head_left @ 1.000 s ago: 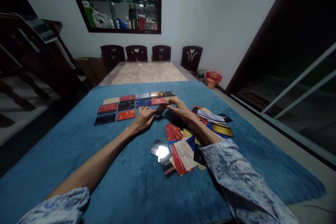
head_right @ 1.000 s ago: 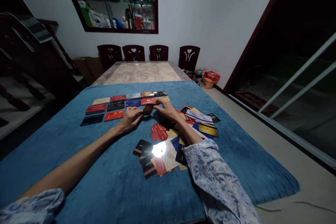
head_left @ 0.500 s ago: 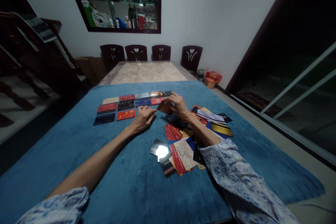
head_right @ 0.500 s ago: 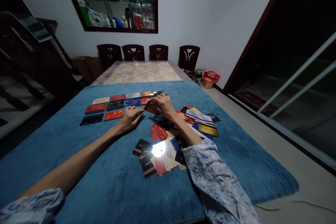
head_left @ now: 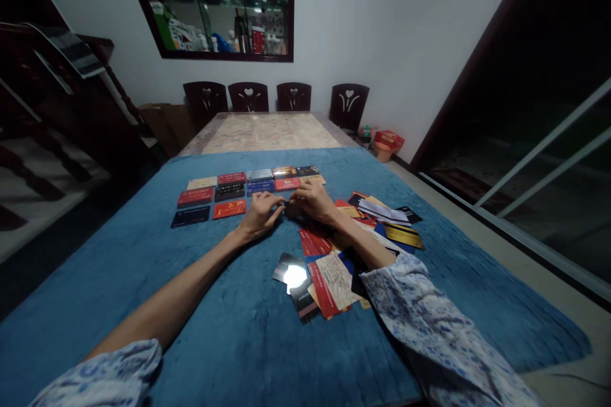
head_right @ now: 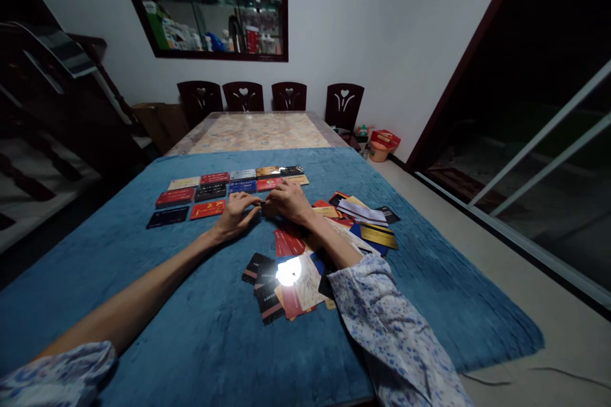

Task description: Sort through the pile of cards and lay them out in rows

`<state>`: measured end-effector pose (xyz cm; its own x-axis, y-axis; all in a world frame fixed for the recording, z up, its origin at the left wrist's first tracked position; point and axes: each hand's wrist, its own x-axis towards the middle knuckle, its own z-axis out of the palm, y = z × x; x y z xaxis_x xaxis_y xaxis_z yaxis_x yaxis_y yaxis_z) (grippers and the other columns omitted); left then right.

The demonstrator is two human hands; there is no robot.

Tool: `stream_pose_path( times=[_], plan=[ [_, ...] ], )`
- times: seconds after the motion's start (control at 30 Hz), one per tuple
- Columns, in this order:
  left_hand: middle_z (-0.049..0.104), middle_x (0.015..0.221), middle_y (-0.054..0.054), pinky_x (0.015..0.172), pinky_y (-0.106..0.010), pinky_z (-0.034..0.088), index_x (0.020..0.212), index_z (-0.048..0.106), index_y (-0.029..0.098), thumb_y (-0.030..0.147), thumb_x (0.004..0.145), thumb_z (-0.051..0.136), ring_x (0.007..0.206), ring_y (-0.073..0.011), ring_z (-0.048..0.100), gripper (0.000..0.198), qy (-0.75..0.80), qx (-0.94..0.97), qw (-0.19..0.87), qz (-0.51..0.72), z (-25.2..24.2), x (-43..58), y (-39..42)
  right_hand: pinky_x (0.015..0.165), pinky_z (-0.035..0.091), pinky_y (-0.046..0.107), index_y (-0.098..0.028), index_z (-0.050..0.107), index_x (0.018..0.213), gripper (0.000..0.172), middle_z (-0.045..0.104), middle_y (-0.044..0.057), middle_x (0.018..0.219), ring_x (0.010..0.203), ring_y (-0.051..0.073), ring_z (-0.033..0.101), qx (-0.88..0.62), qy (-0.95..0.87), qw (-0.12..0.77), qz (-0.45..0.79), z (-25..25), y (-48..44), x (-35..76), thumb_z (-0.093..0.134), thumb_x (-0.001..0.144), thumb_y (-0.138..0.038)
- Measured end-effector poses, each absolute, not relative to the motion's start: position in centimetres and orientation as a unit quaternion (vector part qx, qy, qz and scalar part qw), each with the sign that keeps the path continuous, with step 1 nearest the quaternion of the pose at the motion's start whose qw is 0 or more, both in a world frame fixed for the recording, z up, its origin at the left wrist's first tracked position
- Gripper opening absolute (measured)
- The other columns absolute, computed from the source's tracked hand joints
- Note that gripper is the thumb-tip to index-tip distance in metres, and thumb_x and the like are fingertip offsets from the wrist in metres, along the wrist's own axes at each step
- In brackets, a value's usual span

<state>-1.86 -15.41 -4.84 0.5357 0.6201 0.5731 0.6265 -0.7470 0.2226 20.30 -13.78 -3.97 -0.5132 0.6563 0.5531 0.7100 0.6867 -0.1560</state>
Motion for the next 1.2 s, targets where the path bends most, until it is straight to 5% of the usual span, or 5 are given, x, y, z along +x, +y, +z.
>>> stream_pose_path(
  times=[0.67,1.2],
  plan=[
    [0.067,0.087,-0.003,0.080,-0.034,0.055,0.090,0.061,0.020,0.019,0.088,0.056,0.082,-0.0185,0.064,0.006,-0.389,-0.830,-0.053,-0.396,-5.5,-2.4,-14.5,0.090,0.043,0.037,-0.021,0.069,0.111,0.023,0.073,0.009,0.103,0.099,0.026,0.058,-0.437,-0.852,0.290,0.001,-4.1,-14.7,21.0,0.054,0.094,-0.018],
    [0.068,0.101,-0.007,0.088,-0.043,0.049,0.121,0.058,0.020,0.012,0.079,0.058,0.096,-0.0262,0.064,0.043,-0.422,-0.847,-0.034,-0.320,-5.6,-2.4,-14.5,0.087,0.046,0.038,-0.021,0.054,0.138,0.052,0.067,0.013,0.122,0.115,0.030,0.057,-0.504,-0.838,0.209,-0.011,-3.8,-15.3,20.9,0.063,0.087,-0.022]
  ],
)
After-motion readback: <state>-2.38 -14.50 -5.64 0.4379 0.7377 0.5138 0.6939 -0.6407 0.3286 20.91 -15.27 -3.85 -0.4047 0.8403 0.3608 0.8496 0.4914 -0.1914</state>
